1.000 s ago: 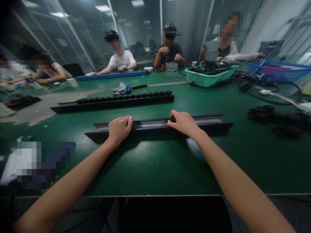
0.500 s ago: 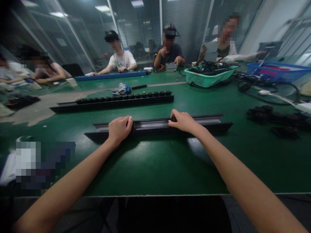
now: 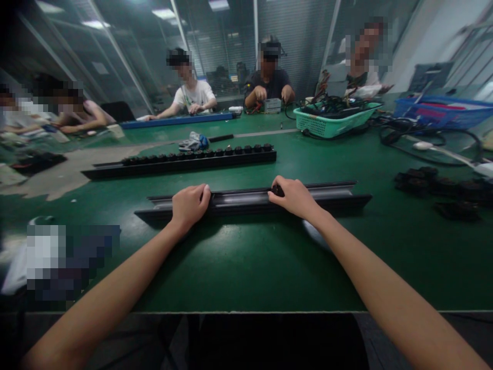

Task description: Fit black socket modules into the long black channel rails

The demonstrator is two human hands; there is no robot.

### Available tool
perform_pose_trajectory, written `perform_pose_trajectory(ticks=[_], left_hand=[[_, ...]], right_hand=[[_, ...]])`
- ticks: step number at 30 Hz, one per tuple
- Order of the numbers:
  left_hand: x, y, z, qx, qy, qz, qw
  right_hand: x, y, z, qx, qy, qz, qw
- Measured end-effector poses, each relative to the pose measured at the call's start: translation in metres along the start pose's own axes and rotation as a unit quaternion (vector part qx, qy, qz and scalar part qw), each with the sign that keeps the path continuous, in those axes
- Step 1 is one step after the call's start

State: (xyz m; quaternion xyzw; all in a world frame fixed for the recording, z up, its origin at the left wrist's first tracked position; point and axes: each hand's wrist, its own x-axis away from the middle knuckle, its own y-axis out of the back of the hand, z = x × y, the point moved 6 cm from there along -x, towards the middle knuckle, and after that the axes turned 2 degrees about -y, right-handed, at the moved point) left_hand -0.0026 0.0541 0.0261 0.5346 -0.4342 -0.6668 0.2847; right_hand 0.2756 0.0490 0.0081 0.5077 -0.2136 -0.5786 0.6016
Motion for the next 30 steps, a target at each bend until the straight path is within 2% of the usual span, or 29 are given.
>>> perform_pose_trajectory(ticks=[25,30], left_hand=[[-0.0006,0.0012,-0.0008,-0.006,-0.002,-0.001,1.000],[-0.0002,0.0006,-0.0007,-0.007,-0.003,-0.006,1.000]], right_hand=[[-0.0023,0.0040,-0.0013,0.024,-0.004,-0.001,1.000],[-0.0001,0.0046,-0.0038,0.001,-0.008,0.001,1.000]])
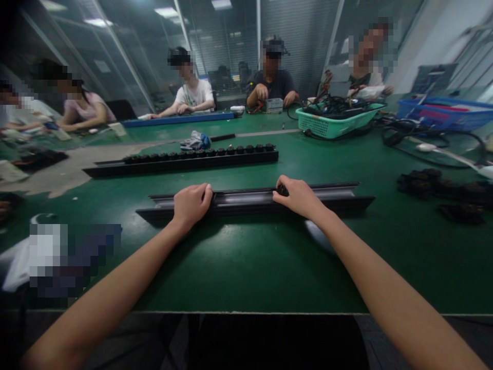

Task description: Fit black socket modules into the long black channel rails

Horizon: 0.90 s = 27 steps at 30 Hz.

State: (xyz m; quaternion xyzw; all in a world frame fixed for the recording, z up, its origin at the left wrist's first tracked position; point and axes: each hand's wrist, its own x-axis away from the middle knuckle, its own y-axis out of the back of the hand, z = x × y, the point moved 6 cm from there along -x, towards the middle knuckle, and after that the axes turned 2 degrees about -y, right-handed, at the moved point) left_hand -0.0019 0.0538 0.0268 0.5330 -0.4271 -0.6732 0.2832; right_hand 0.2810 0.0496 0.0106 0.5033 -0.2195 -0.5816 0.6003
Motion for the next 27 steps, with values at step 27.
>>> perform_pose_trajectory(ticks=[27], left_hand=[[-0.0003,-0.0012,0.0007,0.000,-0.001,0.001,1.000]], right_hand=[[0.0001,0.0026,-0.0011,0.015,-0.012,-0.004,1.000]])
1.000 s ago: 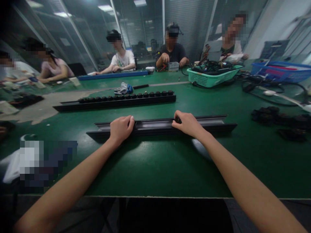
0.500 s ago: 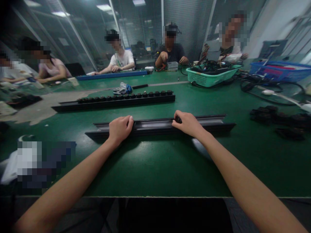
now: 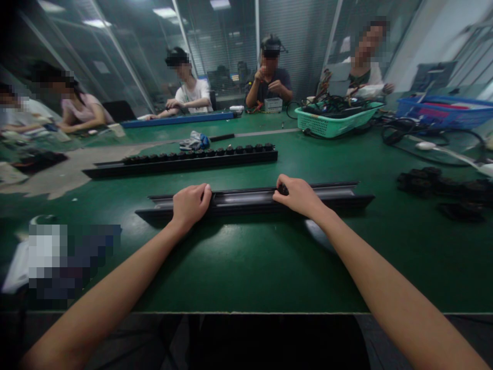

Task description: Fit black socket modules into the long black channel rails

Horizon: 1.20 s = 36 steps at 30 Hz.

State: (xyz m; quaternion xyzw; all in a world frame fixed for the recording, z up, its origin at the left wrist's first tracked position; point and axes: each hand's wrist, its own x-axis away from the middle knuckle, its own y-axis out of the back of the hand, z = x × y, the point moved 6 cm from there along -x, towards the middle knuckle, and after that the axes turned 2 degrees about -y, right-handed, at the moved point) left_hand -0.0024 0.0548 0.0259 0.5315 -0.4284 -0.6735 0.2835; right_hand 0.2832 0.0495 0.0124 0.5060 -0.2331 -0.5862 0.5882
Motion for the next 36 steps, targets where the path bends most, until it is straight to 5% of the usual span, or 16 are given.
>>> perform_pose_trajectory(ticks=[36], left_hand=[[0.000,0.000,-0.001,-0.003,-0.004,-0.015,1.000]], right_hand=[[0.004,0.005,-0.012,-0.002,-0.002,-0.022,1.000]])
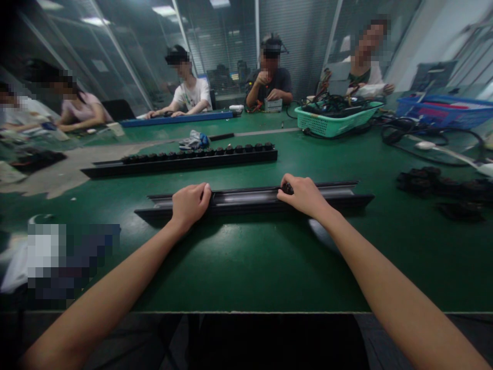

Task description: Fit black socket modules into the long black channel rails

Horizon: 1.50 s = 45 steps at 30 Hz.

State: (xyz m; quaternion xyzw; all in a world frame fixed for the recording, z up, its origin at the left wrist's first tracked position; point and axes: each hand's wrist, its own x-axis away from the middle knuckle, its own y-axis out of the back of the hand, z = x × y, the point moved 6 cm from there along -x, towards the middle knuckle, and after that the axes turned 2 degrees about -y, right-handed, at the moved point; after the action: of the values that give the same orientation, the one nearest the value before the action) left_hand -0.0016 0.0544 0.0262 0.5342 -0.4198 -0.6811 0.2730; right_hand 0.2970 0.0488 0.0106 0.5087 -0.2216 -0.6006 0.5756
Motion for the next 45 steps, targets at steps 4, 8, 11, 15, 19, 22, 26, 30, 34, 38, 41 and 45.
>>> perform_pose_trajectory(ticks=[4,8,11,15,19,22,26,30,34,38,41,45], left_hand=[[0.000,0.000,-0.001,-0.002,0.001,0.001,1.000],[0.000,0.000,0.000,0.000,0.002,0.001,1.000],[0.000,0.000,0.000,0.003,0.002,0.002,1.000],[0.000,-0.001,0.000,0.005,0.002,0.007,1.000],[0.000,-0.001,0.001,0.005,0.001,0.007,1.000],[0.000,0.000,0.001,0.008,0.000,0.008,1.000],[0.000,0.000,0.001,0.009,0.006,0.018,1.000],[0.000,-0.001,0.001,0.010,0.010,0.021,1.000],[-0.001,-0.002,0.000,0.009,0.013,0.024,1.000],[0.000,-0.001,0.000,0.006,0.008,0.016,1.000],[0.000,0.000,0.000,0.005,0.006,0.012,1.000],[0.000,-0.001,0.000,0.008,0.007,0.017,1.000]], right_hand=[[0.001,0.000,-0.003,-0.006,0.003,0.004,1.000],[0.001,0.001,-0.002,-0.003,0.014,0.009,1.000],[0.001,0.003,-0.003,0.005,0.009,0.007,1.000],[0.002,0.004,-0.004,0.004,0.006,0.002,1.000],[0.003,0.005,-0.004,-0.003,0.001,0.005,1.000],[0.004,0.005,-0.003,-0.006,0.002,0.012,1.000],[0.003,0.006,-0.003,0.003,0.006,0.011,1.000],[0.003,0.006,-0.006,0.011,0.003,0.014,1.000],[0.003,0.005,-0.008,0.000,-0.002,0.014,1.000],[0.003,0.006,-0.010,-0.004,-0.005,0.013,1.000],[0.003,0.006,-0.011,0.005,-0.004,0.016,1.000],[0.003,0.006,-0.013,0.008,-0.016,0.013,1.000]])
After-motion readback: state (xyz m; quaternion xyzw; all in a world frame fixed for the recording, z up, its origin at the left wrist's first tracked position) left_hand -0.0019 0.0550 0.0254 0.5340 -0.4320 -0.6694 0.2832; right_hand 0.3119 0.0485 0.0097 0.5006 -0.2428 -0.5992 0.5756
